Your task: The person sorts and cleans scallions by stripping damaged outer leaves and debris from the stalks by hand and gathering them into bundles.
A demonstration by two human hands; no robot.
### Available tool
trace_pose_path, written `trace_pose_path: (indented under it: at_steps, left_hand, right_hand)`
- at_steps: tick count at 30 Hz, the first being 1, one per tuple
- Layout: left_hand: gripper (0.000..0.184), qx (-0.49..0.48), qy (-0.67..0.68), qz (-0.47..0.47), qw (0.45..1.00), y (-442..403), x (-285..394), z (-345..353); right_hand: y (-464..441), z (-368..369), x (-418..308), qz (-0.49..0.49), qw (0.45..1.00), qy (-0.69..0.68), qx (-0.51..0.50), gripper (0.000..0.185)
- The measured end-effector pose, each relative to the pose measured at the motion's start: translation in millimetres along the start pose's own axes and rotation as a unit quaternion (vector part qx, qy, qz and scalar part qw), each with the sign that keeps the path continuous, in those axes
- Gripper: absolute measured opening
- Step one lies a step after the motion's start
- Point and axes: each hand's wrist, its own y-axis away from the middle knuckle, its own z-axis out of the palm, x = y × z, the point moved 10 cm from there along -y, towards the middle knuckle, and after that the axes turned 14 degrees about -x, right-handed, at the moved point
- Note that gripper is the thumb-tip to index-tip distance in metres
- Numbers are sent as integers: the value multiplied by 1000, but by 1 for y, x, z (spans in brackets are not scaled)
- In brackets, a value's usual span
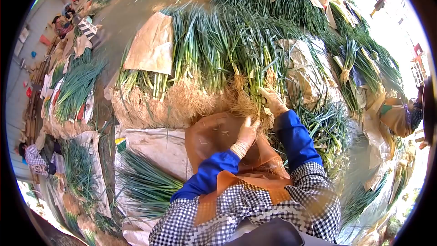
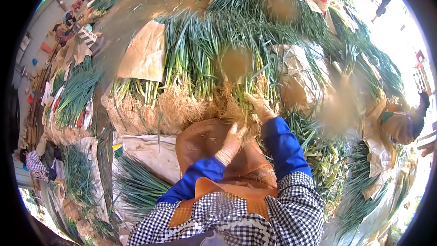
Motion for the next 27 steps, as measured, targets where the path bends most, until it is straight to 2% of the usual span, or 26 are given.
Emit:
trace_pose_path:
  at_steps: [1, 2, 3, 4, 5, 6, 7, 8, 9, 10, 11, 12, 13, 14, 15, 16, 17, 18, 19, 20, 21, 23, 24, 25, 26, 27]
  left_hand:
    - [34, 9, 100, -62, 993, 7, -7, 2]
    - [33, 12, 148, -92, 985, 10, -14, 2]
    - [31, 18, 196, -122, 973, 13, -22, 2]
    - [27, 27, 258, -116, 959, 13, -31, 2]
    - [25, 36, 321, -112, 940, 16, -42, 2]
    - [22, -55, 418, -76, 904, 10, -41, 8]
    - [22, -56, 417, -73, 904, 6, -31, 6]
    - [21, -17, 463, -94, 881, 5, -20, 7]
    - [20, 23, 505, -115, 855, 10, -22, 5]
    - [21, -132, 471, -110, 865, 3, -34, -2]
    - [22, 51, 429, -200, 880, 29, -10, -6]
    - [21, -40, 487, -159, 858, 20, -31, -8]
    - [21, -132, 538, -118, 824, 12, -48, -11]
    - [21, -136, 538, -119, 823, 15, -27, 3]
    - [19, -45, 512, -134, 847, 21, 7, 10]
    - [17, 51, 481, -149, 863, 32, 20, 8]
    - [17, 57, 480, -152, 862, 34, 6, 7]
    - [18, 33, 393, -123, 911, 27, -6, -3]
    - [20, 8, 300, -90, 950, 20, -5, -9]
    - [21, 11, 266, -70, 961, 21, 6, -11]
    - [21, 14, 264, -64, 962, 21, 5, -18]
    - [24, 50, 33, -74, 995, 23, 7, -53]
    - [27, 86, 1, -111, 990, 37, 31, -57]
    - [27, 120, -115, -60, 984, 34, 43, -79]
    - [25, 179, -201, 35, 962, 37, 60, -99]
    - [23, 232, -286, 126, 921, 45, 83, -112]
  right_hand:
    - [-5, 6, 8, -1, 1000, 1, 4, 33]
    - [1, -6, 4, -30, 970, 193, 143, 31]
    - [19, -8, -11, -57, 884, 374, 275, 30]
    - [19, 24, -7, -64, 753, 625, 198, 18]
    - [28, 59, 5, -117, 541, 816, 166, 7]
    - [48, 76, 13, -106, 567, 813, 81, 6]
    - [70, 96, 19, -88, 596, 798, -3, 8]
    - [102, 87, 0, -78, 831, 542, -95, 15]
    - [134, 75, -21, -81, 916, 392, -37, 22]
    - [151, 24, 19, 25, 878, 478, -10, 25]
    - [174, -27, 24, 158, 863, 475, 63, 23]
    - [197, -82, 46, 240, 835, 488, 80, 29]
    - [211, -130, 81, 461, 659, 594, -2, 37]
    - [202, -143, 96, 468, 596, 652, -21, 38]
    - [163, -87, 25, 248, 711, 655, 68, 37]
    - [131, -65, 8, 252, 797, 540, 96, 38]
    - [106, -21, -26, 180, 824, 529, 92, 41]
    - [78, 0, -23, 88, 868, 484, 74, 45]
    - [53, 21, -23, 98, 868, 484, 48, 51]
    - [29, 39, -19, 139, 823, 551, -7, 54]
    - [17, 40, -7, 155, 815, 558, -20, 56]
    - [5, 32, 12, 141, 838, 525, -48, 49]
    - [11, 24, 6, 69, 894, 443, -14, 40]
    - [22, 9, 3, -1, 935, 355, 19, 32]
    - [25, -12, 29, 55, 980, 191, 30, 26]
    - [43, -15, 19, 96, 989, 104, 32, 26]
